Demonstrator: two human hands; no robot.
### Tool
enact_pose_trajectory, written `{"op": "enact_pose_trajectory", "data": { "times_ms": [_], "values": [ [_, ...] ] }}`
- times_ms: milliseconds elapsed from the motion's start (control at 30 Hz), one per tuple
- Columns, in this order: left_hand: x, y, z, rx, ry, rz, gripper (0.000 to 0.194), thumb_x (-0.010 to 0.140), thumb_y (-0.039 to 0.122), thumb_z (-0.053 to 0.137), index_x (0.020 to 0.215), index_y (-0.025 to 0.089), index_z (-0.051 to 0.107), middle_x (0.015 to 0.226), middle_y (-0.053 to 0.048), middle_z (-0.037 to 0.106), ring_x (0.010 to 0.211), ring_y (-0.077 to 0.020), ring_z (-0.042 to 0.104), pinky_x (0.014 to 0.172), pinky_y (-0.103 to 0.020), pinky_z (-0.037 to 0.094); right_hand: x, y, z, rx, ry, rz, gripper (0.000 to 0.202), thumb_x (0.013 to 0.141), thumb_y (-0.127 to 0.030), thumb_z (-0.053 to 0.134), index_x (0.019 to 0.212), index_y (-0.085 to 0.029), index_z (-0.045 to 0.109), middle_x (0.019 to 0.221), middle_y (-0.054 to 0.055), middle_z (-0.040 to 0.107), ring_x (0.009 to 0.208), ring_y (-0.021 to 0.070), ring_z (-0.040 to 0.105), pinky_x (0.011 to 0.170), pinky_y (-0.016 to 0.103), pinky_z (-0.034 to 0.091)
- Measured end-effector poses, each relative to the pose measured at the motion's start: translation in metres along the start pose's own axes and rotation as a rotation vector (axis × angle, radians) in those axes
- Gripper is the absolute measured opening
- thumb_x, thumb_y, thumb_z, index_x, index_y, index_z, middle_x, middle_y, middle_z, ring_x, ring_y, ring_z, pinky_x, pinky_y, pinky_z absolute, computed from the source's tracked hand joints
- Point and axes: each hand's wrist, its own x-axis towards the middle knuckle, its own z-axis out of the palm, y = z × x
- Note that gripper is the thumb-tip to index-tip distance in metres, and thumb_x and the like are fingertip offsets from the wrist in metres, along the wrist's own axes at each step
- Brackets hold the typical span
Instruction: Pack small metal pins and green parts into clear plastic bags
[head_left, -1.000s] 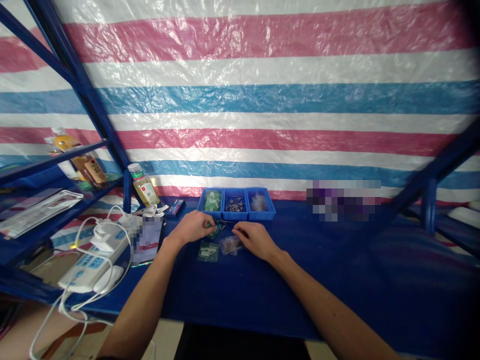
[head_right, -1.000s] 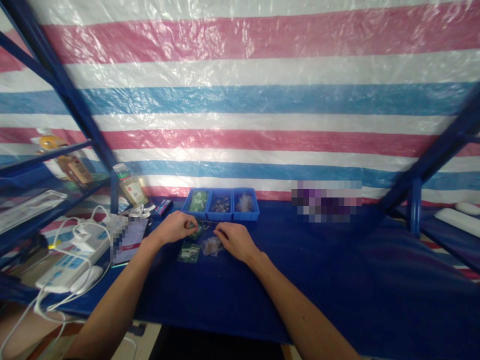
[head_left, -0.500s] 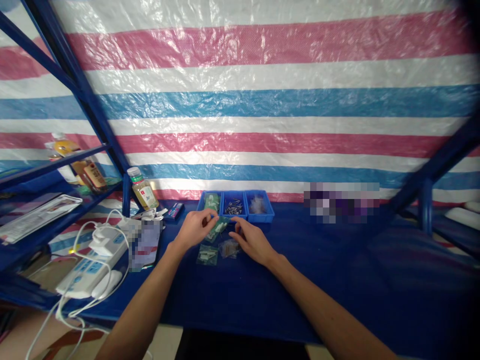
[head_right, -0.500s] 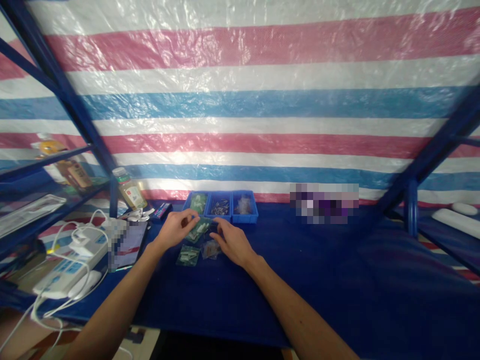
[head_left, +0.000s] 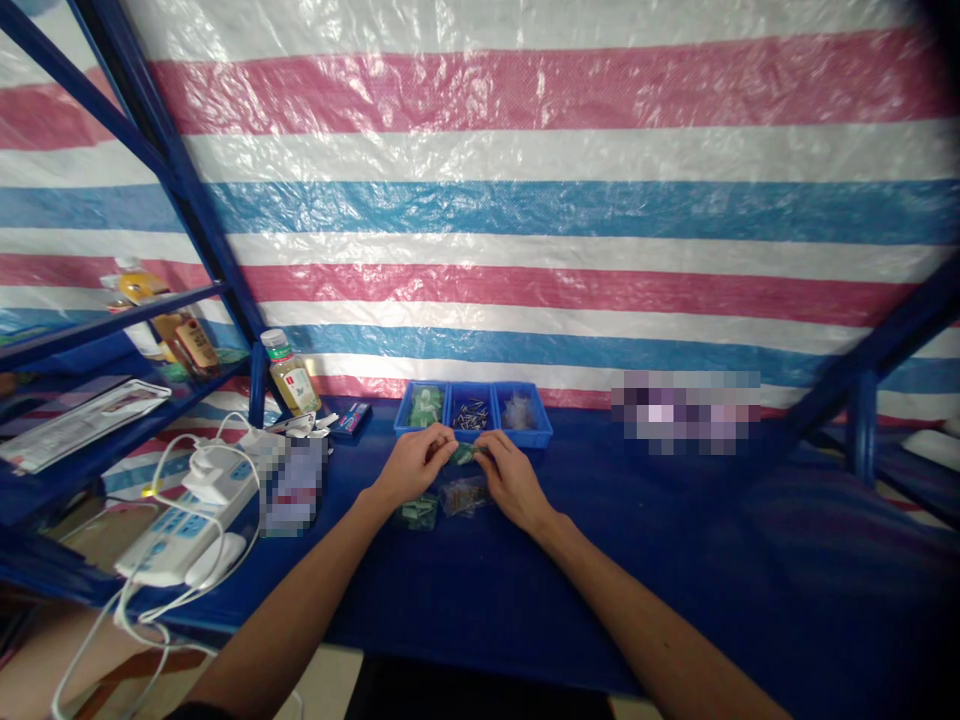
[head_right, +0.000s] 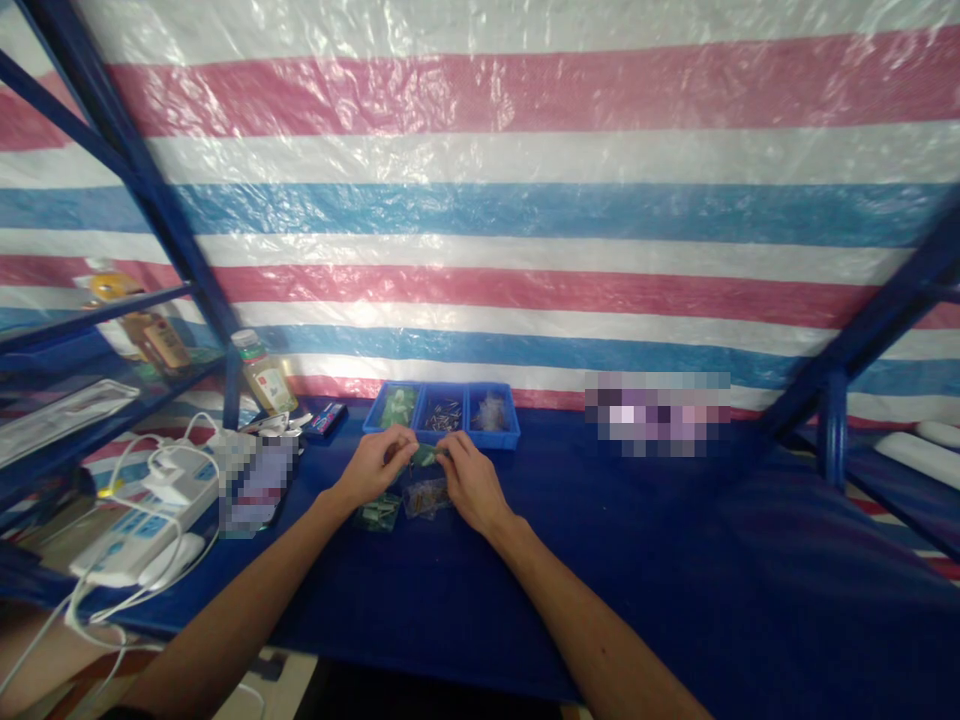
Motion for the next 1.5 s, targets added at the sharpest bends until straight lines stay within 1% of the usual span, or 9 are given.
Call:
{"op": "enact_pose_trajectory", "data": {
  "times_ms": [133,333,467,667,800,900,1033,1333,1500],
  "values": [
    [0.000,-0.005,0.000,0.083,0.035,0.018,0.021,0.099,0.037,0.055,0.089,0.018,0.058,0.075,0.001,0.058,0.068,-0.0133,0.053,0.067,-0.024,0.042,0.001,0.001,0.000,0.038,0.022,0.006,0.014,0.100,-0.023,0.047,0.098,-0.023,0.061,0.096,0.007,0.067,0.091,0.0229,0.064,0.085,0.035,0.050],
    [0.000,-0.008,0.004,0.050,0.029,0.059,0.013,0.100,0.028,0.054,0.096,0.018,0.062,0.091,-0.004,0.067,0.079,-0.0150,0.061,0.075,-0.027,0.049,0.000,0.003,0.005,0.209,0.090,0.157,0.024,0.095,-0.030,0.056,0.117,-0.023,0.051,0.081,0.000,0.065,0.070,0.0195,0.063,0.071,0.031,0.050],
    [0.000,-0.010,0.004,0.047,0.007,0.160,0.023,0.101,0.017,0.046,0.110,0.020,0.067,0.107,-0.007,0.072,0.101,-0.0189,0.065,0.093,-0.033,0.050,0.002,0.004,0.005,0.334,0.103,0.190,0.018,0.092,-0.036,0.060,0.102,-0.023,0.054,0.075,-0.002,0.062,0.061,0.0169,0.059,0.060,0.028,0.048],
    [0.001,-0.015,0.005,0.060,0.015,0.176,0.021,0.095,0.019,0.062,0.114,0.022,0.070,0.113,-0.008,0.072,0.105,-0.0205,0.064,0.090,-0.033,0.054,0.004,0.005,0.005,0.440,0.114,0.272,0.024,0.091,-0.043,0.063,0.104,-0.024,0.054,0.072,-0.003,0.061,0.052,0.0149,0.056,0.050,0.026,0.045],
    [0.001,-0.015,0.003,0.079,0.017,0.203,0.021,0.097,0.023,0.060,0.114,0.022,0.072,0.110,-0.007,0.072,0.104,-0.0212,0.063,0.093,-0.037,0.052,0.003,0.002,0.002,0.362,0.078,0.242,0.022,0.095,-0.042,0.057,0.087,-0.021,0.061,0.065,-0.002,0.059,0.054,0.0159,0.057,0.055,0.027,0.046],
    [0.001,-0.015,0.002,0.097,0.036,0.202,0.021,0.098,0.026,0.059,0.113,0.022,0.073,0.106,-0.008,0.072,0.100,-0.0210,0.062,0.093,-0.037,0.052,0.001,0.000,0.000,0.293,0.058,0.217,0.023,0.098,-0.034,0.047,0.097,-0.021,0.066,0.063,-0.002,0.061,0.057,0.0171,0.059,0.060,0.029,0.047],
    [0.000,-0.016,0.002,0.113,0.064,0.216,0.023,0.099,0.030,0.058,0.112,0.022,0.075,0.101,-0.009,0.071,0.097,-0.0210,0.063,0.090,-0.037,0.052,-0.001,0.001,0.000,0.199,0.032,0.163,0.029,0.092,-0.020,0.044,0.112,-0.020,0.065,0.068,-0.001,0.066,0.060,0.0182,0.061,0.064,0.030,0.049],
    [0.000,-0.012,0.003,0.131,0.106,0.164,0.021,0.097,0.035,0.063,0.089,0.018,0.071,0.094,-0.007,0.068,0.091,-0.0183,0.063,0.083,-0.031,0.052,0.003,-0.007,-0.002,0.132,0.081,0.085,0.014,0.098,-0.028,0.052,0.099,-0.021,0.064,0.105,0.008,0.061,0.077,0.0180,0.060,0.070,0.031,0.050],
    [-0.001,-0.011,0.002,0.101,0.087,0.043,0.020,0.095,0.036,0.064,0.088,0.017,0.063,0.086,-0.002,0.066,0.069,-0.0120,0.056,0.067,-0.024,0.048,0.002,-0.004,0.001,0.124,0.071,0.093,0.015,0.098,-0.029,0.052,0.087,-0.021,0.059,0.094,0.006,0.061,0.076,0.0183,0.058,0.070,0.031,0.049]
  ]
}}
